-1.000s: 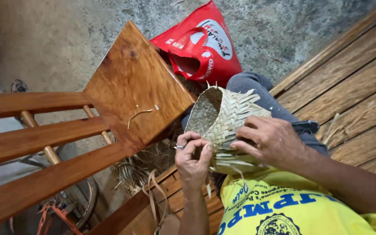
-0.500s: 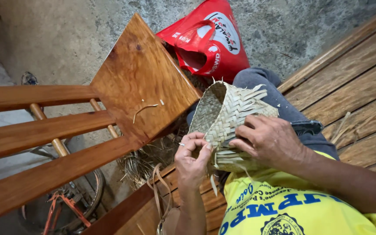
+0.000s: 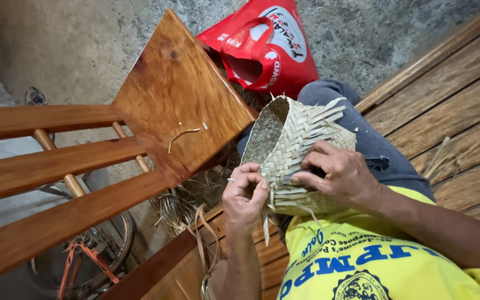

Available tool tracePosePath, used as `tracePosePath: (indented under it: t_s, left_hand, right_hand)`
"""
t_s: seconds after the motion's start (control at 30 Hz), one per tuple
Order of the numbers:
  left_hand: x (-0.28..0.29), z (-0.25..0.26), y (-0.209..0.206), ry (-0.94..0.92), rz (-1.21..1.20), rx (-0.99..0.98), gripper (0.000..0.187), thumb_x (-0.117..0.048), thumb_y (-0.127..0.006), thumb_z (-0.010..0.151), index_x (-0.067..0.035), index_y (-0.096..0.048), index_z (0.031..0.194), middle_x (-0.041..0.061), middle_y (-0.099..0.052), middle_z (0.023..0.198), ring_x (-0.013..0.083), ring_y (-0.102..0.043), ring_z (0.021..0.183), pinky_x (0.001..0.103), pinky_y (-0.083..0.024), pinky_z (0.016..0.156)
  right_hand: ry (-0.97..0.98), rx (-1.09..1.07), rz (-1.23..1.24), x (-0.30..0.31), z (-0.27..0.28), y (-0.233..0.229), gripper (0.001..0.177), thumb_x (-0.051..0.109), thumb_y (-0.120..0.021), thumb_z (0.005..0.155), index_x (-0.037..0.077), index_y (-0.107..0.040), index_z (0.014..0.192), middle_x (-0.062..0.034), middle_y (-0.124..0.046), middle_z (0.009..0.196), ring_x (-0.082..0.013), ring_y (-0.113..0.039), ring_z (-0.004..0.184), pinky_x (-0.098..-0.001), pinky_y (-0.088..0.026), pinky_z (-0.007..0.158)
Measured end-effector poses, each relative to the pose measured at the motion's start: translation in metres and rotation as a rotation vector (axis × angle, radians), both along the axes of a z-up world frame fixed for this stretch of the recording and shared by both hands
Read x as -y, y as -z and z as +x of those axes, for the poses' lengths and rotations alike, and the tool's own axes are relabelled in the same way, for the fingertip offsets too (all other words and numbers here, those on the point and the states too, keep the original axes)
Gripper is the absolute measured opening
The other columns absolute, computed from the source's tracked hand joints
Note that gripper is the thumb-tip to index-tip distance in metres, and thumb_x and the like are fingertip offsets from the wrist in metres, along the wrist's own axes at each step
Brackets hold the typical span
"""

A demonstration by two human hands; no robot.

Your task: Weaving and trimming a basket made of dried plant fibers using a small knife

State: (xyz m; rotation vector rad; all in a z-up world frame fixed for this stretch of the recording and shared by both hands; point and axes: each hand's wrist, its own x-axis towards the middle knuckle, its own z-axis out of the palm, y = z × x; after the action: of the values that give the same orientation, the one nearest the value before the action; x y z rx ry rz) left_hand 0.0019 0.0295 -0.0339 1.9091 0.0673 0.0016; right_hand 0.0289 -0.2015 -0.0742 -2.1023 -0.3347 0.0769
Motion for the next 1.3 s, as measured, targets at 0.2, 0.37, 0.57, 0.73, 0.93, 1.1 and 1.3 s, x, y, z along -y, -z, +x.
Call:
tracePosePath:
  t_s: [0.2, 0.37, 0.57, 0.73, 0.93, 1.1, 1.3]
  left_hand:
    - [0.004, 0.001, -0.009, 0.051, 0.065, 0.051, 0.006, -0.01, -0.075, 0.082, -0.004, -0.072, 0.082, 0.02, -0.07, 0.111, 0.0307, -0.07, 0.1, 0.039, -0.054, 0.087]
    - [0.003, 0.004, -0.024, 0.132, 0.169, 0.062, 0.006, -0.009, -0.075, 0.082, -0.005, -0.071, 0.081, 0.022, -0.071, 0.112, 0.0364, -0.072, 0.1, 0.041, -0.055, 0.085]
    - [-0.007, 0.007, -0.016, 0.199, 0.26, 0.01, 0.007, -0.009, -0.076, 0.076, -0.008, -0.069, 0.074, 0.019, -0.074, 0.11, 0.0359, -0.075, 0.095, 0.039, -0.057, 0.081]
    - [0.002, 0.022, -0.039, 0.238, 0.283, -0.046, 0.007, -0.006, -0.074, 0.073, -0.007, -0.067, 0.07, 0.02, -0.075, 0.106, 0.0374, -0.076, 0.09, 0.041, -0.058, 0.078]
    - [0.005, 0.028, -0.04, 0.254, 0.31, -0.123, 0.007, -0.005, -0.071, 0.071, -0.006, -0.065, 0.067, 0.018, -0.076, 0.103, 0.0367, -0.076, 0.088, 0.04, -0.058, 0.076]
    - [0.006, 0.029, -0.04, 0.301, 0.347, -0.128, 0.009, -0.008, -0.073, 0.071, -0.007, -0.066, 0.067, 0.019, -0.076, 0.1, 0.0392, -0.075, 0.086, 0.042, -0.059, 0.074]
    - [0.008, 0.023, -0.04, 0.275, 0.33, -0.145, 0.009, -0.01, -0.074, 0.074, -0.009, -0.066, 0.07, 0.017, -0.075, 0.103, 0.0381, -0.075, 0.088, 0.041, -0.058, 0.076]
  right_hand:
    - [0.014, -0.015, 0.04, 0.0, -0.004, 0.004, 0.025, 0.051, -0.077, 0.085, 0.028, -0.068, 0.085, 0.0042, -0.065, 0.089, -0.028, -0.072, 0.074, -0.0378, -0.056, 0.064]
    - [0.018, -0.023, 0.047, -0.001, -0.004, 0.005, 0.024, 0.05, -0.08, 0.083, 0.028, -0.069, 0.082, 0.0044, -0.065, 0.087, -0.0296, -0.071, 0.072, -0.0367, -0.055, 0.062]
    - [0.032, -0.02, 0.054, -0.002, -0.006, 0.006, 0.026, 0.05, -0.081, 0.081, 0.028, -0.069, 0.08, 0.0047, -0.065, 0.086, -0.0289, -0.071, 0.071, -0.0362, -0.055, 0.061]
    - [0.031, -0.011, 0.074, -0.001, -0.005, 0.005, 0.025, 0.049, -0.081, 0.082, 0.027, -0.069, 0.08, 0.0039, -0.065, 0.085, -0.0304, -0.071, 0.07, -0.0368, -0.055, 0.06]
    - [0.035, -0.031, 0.093, 0.0, -0.002, 0.003, 0.025, 0.049, -0.082, 0.081, 0.028, -0.069, 0.079, 0.0039, -0.065, 0.086, -0.0297, -0.071, 0.071, -0.0365, -0.055, 0.061]
    - [0.04, -0.005, 0.104, 0.002, 0.001, -0.002, 0.024, 0.048, -0.08, 0.083, 0.027, -0.069, 0.081, 0.0029, -0.065, 0.086, -0.0285, -0.071, 0.07, -0.0366, -0.055, 0.061]
    - [-0.032, 0.081, -0.037, 0.011, 0.003, -0.016, 0.026, 0.048, -0.076, 0.087, 0.024, -0.069, 0.081, 0.0012, -0.065, 0.084, -0.0278, -0.07, 0.067, -0.0382, -0.055, 0.06]
